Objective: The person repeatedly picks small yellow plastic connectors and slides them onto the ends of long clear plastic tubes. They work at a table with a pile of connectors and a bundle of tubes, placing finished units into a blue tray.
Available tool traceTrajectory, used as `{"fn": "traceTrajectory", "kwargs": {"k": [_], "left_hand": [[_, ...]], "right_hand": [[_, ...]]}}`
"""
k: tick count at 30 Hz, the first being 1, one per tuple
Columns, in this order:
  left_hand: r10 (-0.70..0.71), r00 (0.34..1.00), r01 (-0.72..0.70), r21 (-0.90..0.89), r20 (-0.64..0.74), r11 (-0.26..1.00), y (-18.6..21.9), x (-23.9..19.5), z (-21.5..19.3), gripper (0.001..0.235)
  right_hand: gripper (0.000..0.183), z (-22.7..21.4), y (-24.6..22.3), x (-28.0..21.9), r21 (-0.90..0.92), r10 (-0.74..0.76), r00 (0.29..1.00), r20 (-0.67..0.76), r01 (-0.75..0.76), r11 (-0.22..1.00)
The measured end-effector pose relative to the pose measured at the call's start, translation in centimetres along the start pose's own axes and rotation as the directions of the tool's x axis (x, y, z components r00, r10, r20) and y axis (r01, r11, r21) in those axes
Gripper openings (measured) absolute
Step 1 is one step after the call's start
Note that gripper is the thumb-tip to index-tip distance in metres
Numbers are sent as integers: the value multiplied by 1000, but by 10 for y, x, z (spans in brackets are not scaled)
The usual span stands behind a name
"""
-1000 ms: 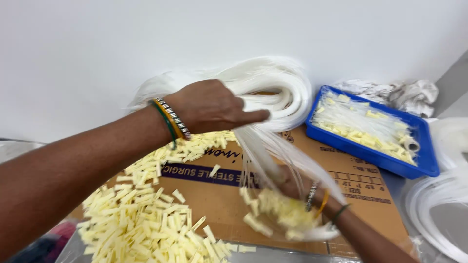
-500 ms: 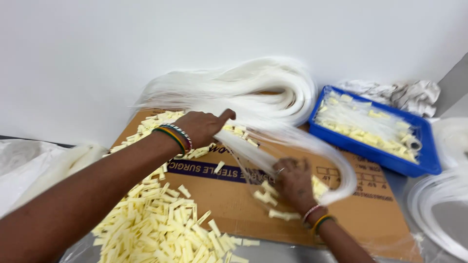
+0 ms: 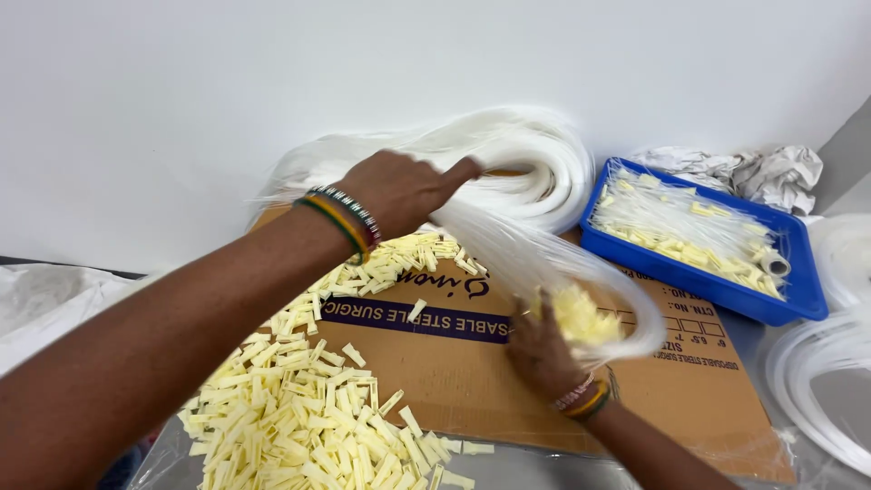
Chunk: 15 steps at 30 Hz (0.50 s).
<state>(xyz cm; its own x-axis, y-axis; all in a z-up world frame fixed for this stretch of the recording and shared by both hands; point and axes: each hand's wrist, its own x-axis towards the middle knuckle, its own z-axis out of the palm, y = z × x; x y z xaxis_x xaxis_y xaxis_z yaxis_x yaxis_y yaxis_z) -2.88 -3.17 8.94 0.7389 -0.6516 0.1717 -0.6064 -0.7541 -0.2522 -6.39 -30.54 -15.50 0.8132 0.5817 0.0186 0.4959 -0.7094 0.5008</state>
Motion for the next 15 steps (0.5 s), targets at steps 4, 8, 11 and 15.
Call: {"fn": "traceTrajectory", "kwargs": {"k": [4, 8, 11, 15], "left_hand": [[-94, 993, 96, -31, 77, 995, -5, -8, 49, 50], [-40, 997, 43, -61, 63, 997, 4, -7, 142, 71], [-30, 994, 40, -98, 101, 994, 13, -17, 155, 74], [51, 998, -49, -68, 39, 996, 16, -23, 150, 68]], "right_hand": [[31, -1, 36, -28, -51, -56, 993, 99, 61, 997], [27, 18, 7, -82, 104, -254, 949, -185, 276, 956], [40, -8, -2, -95, 324, -66, 943, -327, 178, 929], [129, -84, 71, -35, 749, 405, 875, -265, -78, 658]]}}
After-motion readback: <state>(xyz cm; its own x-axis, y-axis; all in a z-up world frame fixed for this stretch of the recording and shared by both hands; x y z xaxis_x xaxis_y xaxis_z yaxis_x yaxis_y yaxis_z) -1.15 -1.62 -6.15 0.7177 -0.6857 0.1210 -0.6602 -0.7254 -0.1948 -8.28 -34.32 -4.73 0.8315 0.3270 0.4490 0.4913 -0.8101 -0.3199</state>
